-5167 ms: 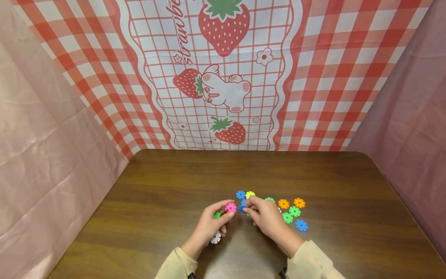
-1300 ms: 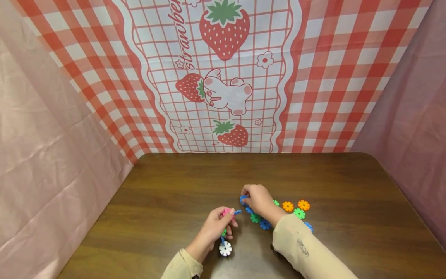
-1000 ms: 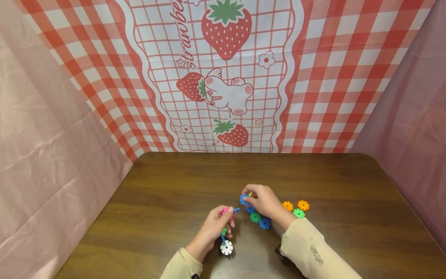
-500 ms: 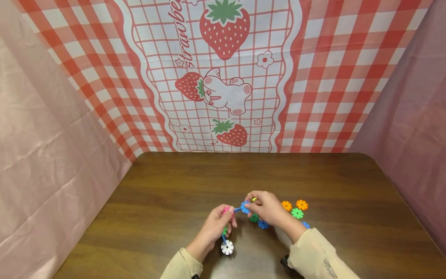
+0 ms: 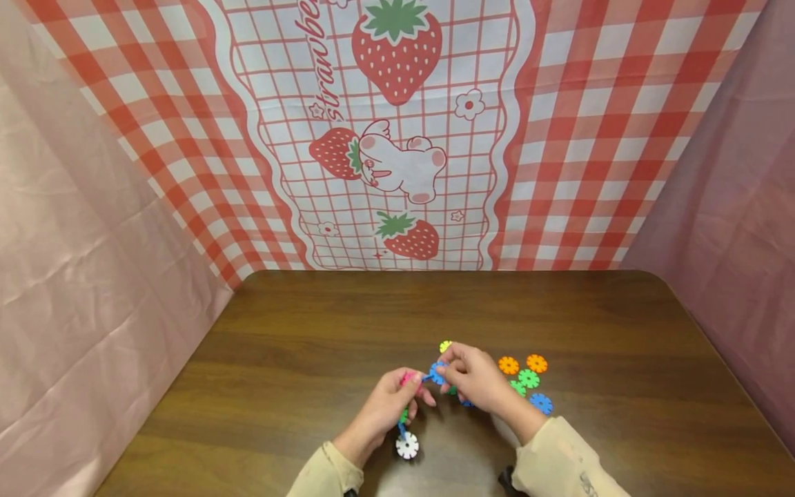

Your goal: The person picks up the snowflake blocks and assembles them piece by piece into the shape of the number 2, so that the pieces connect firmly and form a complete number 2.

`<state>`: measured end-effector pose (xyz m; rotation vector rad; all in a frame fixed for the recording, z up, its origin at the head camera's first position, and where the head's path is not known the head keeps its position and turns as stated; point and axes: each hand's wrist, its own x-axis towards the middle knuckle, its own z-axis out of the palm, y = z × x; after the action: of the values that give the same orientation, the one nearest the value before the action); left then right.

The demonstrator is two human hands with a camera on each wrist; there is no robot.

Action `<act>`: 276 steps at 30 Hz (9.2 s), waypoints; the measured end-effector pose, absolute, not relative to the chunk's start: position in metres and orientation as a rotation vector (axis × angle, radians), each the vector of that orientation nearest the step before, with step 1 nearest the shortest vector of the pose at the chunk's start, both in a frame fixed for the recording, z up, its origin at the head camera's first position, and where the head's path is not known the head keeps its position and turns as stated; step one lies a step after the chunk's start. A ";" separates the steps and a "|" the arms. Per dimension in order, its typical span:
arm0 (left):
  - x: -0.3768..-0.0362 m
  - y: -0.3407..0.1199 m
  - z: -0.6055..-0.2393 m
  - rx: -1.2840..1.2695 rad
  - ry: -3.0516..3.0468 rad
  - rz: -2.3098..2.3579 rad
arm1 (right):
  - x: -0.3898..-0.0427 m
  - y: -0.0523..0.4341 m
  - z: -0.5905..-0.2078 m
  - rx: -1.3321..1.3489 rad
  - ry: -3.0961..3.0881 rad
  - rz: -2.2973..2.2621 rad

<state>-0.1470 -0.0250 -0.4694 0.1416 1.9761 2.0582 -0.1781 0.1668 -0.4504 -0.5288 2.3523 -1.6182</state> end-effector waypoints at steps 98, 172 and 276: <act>-0.151 -0.028 -0.472 0.185 1.865 2.156 | -0.172 0.158 -0.462 -0.721 2.808 -1.413; -0.161 -0.037 -0.472 -0.017 1.655 2.233 | -0.178 0.174 -0.457 -0.518 2.566 -1.568; -0.160 -0.037 -0.473 0.053 1.806 2.091 | -0.162 0.192 -0.460 -0.557 2.740 -1.491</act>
<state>-0.1602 -0.0372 -0.4731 0.0531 1.8056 2.0908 -0.1616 0.1917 -0.4596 -0.5571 2.7399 -1.4911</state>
